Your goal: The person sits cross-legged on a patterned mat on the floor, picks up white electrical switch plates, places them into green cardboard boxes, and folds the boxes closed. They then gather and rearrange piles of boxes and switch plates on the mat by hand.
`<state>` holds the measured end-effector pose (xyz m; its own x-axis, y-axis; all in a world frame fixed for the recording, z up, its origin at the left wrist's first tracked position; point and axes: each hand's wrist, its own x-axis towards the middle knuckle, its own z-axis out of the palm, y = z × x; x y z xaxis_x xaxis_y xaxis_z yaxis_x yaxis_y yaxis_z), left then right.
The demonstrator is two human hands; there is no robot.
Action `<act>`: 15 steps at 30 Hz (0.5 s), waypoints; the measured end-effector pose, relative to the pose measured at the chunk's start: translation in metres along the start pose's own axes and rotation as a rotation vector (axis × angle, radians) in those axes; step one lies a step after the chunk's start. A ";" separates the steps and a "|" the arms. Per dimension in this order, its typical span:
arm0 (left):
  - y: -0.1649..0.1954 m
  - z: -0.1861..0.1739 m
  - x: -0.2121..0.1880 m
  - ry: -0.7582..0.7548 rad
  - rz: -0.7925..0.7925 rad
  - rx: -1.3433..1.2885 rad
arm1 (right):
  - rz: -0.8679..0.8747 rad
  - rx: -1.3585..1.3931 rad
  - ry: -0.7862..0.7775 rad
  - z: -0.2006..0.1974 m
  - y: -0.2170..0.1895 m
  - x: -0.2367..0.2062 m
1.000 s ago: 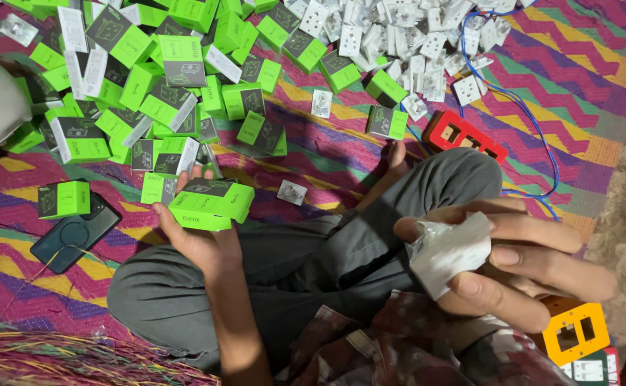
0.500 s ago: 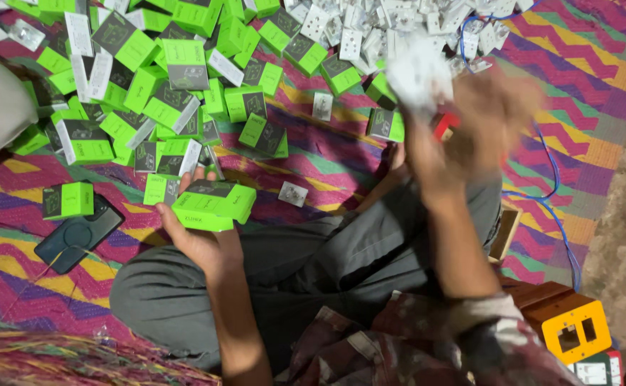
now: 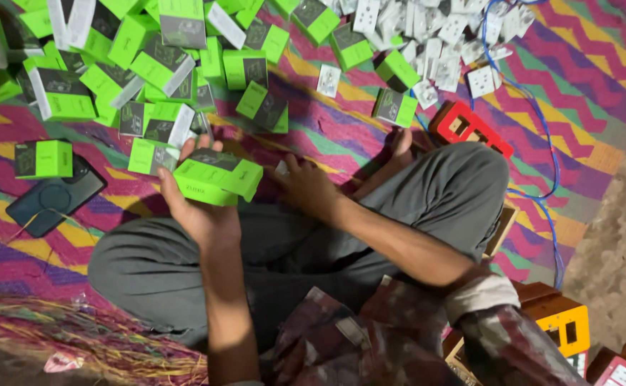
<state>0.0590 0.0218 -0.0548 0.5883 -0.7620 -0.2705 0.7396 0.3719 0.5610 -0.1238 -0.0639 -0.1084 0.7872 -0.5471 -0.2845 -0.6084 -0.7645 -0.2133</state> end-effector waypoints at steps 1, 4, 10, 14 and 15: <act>0.000 -0.001 0.000 -0.001 0.006 0.013 | -0.019 0.030 0.013 0.013 -0.001 0.002; 0.002 0.000 0.000 -0.002 0.013 0.038 | -0.021 0.117 0.036 0.036 0.008 0.004; 0.002 0.002 -0.003 -0.020 -0.050 -0.042 | 0.220 0.520 0.076 0.005 0.040 0.016; 0.002 0.001 -0.005 -0.048 -0.006 -0.042 | 0.551 1.729 0.356 -0.055 0.085 0.011; 0.002 0.001 -0.005 -0.053 0.026 -0.036 | 0.317 2.045 0.422 -0.070 0.095 0.004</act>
<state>0.0576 0.0256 -0.0510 0.5899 -0.7786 -0.2139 0.7361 0.4097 0.5388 -0.1718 -0.1628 -0.0646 0.4512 -0.8010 -0.3935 0.3177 0.5562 -0.7680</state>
